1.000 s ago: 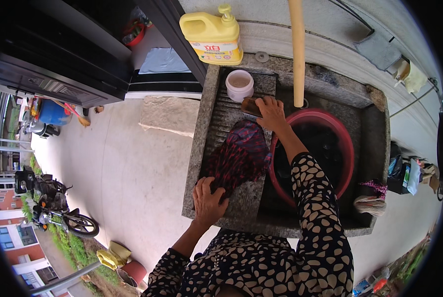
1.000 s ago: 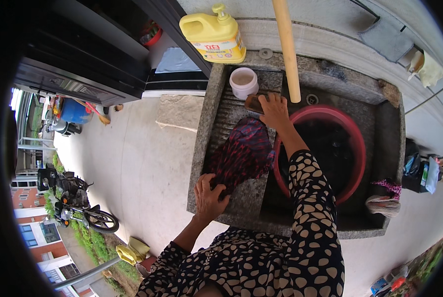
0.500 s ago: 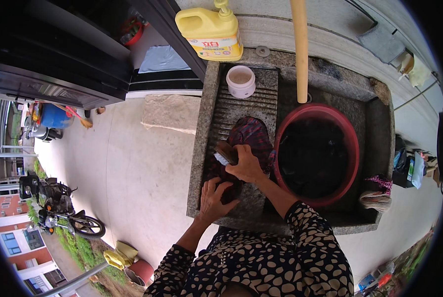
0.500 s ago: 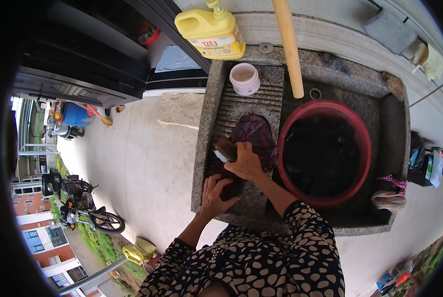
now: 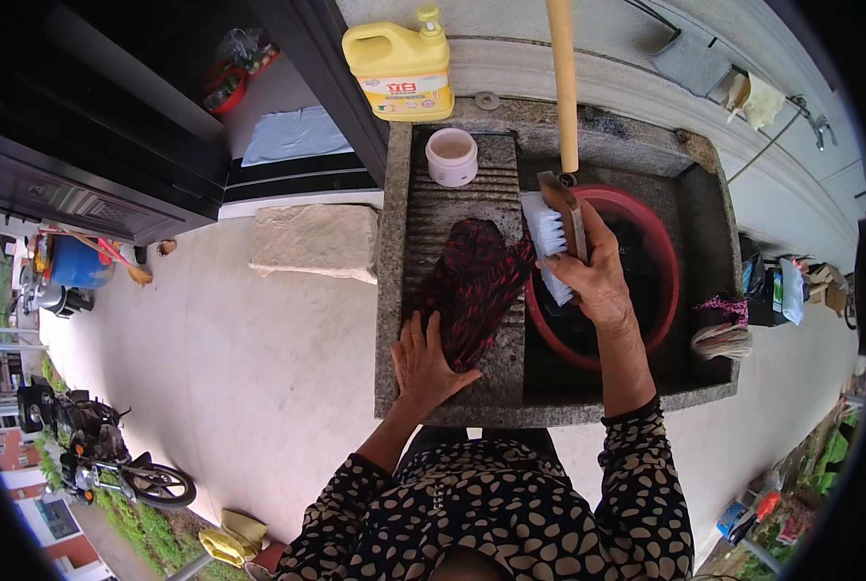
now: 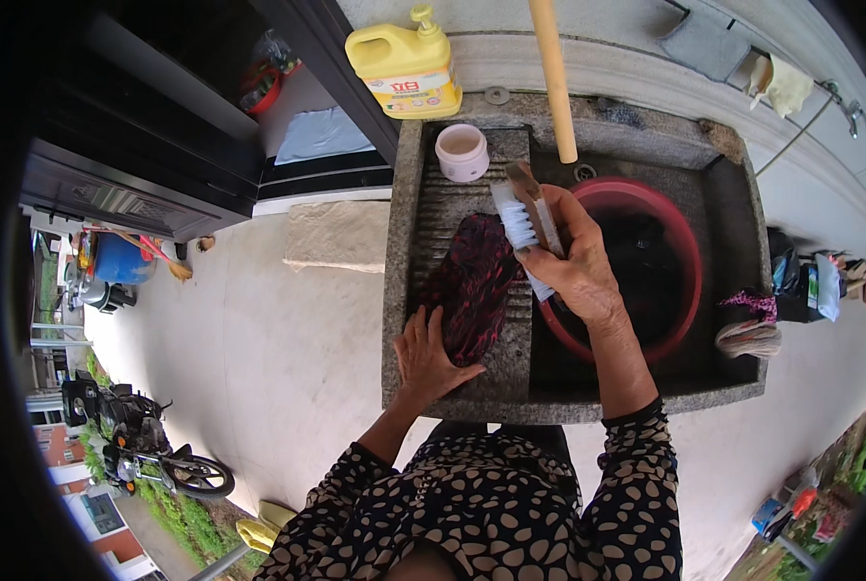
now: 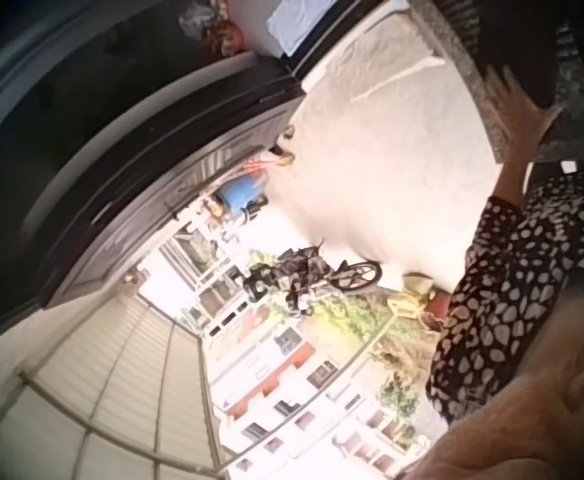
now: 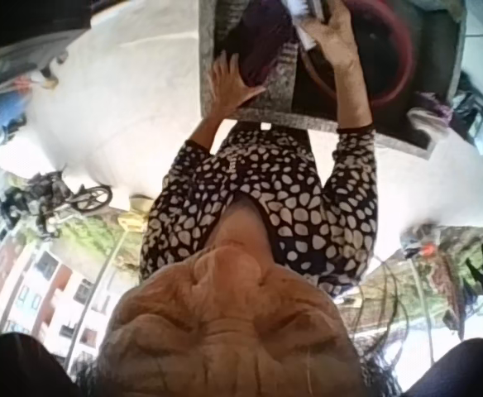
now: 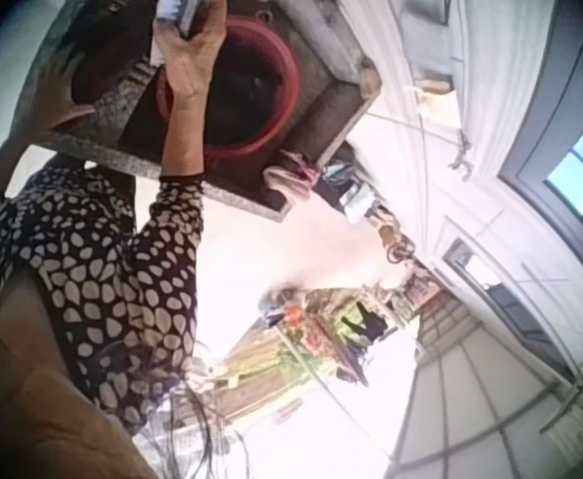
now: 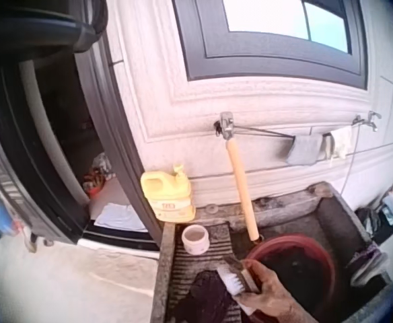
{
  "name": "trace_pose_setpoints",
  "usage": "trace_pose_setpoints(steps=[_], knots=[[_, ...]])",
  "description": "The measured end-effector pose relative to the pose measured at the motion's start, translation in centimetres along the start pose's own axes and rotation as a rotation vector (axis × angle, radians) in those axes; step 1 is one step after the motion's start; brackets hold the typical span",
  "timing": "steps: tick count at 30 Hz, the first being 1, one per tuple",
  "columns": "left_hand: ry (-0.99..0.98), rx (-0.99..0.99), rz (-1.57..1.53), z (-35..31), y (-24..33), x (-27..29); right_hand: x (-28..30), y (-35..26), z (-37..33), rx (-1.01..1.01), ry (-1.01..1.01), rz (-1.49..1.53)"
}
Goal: The person washes a patterned cloth by hand using a stone washboard and a bar of soap. They scrub the fabric on the ridged surface, rinse it in a red basin filled with water, and wring it out repeatedly. The process involves alternating between scrubbing and rinsing to clean the garment.
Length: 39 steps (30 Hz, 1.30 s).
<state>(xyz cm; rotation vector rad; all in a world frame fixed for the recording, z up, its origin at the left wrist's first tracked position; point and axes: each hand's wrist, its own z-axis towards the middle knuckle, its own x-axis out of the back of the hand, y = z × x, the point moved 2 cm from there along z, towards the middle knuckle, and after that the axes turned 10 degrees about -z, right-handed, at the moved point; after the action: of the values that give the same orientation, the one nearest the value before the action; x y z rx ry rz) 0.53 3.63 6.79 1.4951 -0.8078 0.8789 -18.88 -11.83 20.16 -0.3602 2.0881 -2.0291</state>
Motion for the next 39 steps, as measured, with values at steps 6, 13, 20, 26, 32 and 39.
trace_pose_setpoints(steps=[6, 13, 20, 26, 32, 39], knots=[[0.032, -0.003, -0.225, -0.1, -2.3, -0.7, 2.3, -1.0, 0.0, 0.072, 0.207, 0.135], [0.147, -0.285, -0.092, -2.1, 0.7, 2.2, 1.7, 11.0, 3.1, 0.023, 0.263, -1.095], [-0.155, -0.345, -0.128, -3.9, -1.2, -0.6, -10.1, 16.3, -4.8, 0.501, -0.117, -1.353], [0.002, -0.324, -0.165, -2.2, 0.0, -1.1, -4.2, 19.2, 6.6, 0.266, 0.287, -1.497], [0.108, -0.218, -0.2, -2.1, 0.1, 0.2, -4.2, 16.1, 1.3, 0.341, -0.005, -1.252], [-0.021, -0.225, -0.193, -1.8, -0.2, -1.3, -4.7, 19.1, 5.2, 0.407, 0.121, -1.466]])
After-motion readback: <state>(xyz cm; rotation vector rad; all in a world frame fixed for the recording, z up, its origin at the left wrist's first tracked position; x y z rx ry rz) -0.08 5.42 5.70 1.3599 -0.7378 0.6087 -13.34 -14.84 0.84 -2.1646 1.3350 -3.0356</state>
